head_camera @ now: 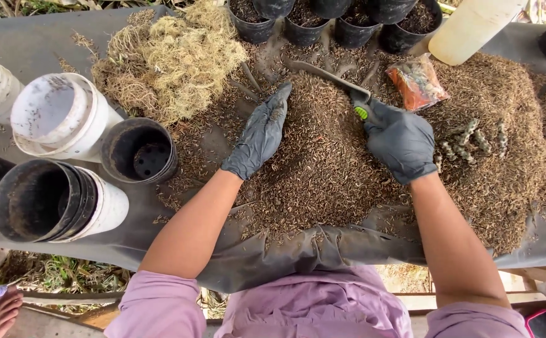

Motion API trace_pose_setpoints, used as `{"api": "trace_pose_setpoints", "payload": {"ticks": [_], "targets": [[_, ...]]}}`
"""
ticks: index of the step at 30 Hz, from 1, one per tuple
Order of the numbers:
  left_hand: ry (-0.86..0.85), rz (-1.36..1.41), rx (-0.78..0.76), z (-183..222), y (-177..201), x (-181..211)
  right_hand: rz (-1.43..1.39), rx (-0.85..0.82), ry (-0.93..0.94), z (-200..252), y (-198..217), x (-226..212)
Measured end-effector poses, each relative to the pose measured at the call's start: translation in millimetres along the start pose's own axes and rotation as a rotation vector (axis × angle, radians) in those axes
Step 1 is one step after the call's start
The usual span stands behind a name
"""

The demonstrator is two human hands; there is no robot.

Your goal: Mixing soil or potting substrate on a table using a hand trowel and gloved hands

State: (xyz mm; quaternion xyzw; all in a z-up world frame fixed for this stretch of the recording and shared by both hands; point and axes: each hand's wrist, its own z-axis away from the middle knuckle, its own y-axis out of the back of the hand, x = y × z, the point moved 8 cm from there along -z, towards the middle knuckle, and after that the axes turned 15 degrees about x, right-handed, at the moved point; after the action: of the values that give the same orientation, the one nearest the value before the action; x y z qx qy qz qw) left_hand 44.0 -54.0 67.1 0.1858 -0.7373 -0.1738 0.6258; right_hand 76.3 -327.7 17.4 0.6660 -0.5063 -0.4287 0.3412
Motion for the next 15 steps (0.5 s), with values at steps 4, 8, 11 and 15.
{"api": "trace_pose_setpoints", "payload": {"ticks": [4,8,11,15], "targets": [[0.022,0.19,0.183,-9.8,2.3,-31.9,-0.211,-0.102,-0.227,5.2,60.2,-36.7],[0.033,0.437,0.42,-19.1,14.2,-59.4,-0.086,0.527,0.342,16.8,100.9,-50.0],[-0.122,0.54,0.378,-16.7,20.2,-43.6,-0.787,0.398,0.249,6.5,80.1,-28.6],[-0.136,0.519,0.508,-67.6,-22.3,-165.9,-1.552,0.165,-0.403,-5.9,84.4,-35.0]]}}
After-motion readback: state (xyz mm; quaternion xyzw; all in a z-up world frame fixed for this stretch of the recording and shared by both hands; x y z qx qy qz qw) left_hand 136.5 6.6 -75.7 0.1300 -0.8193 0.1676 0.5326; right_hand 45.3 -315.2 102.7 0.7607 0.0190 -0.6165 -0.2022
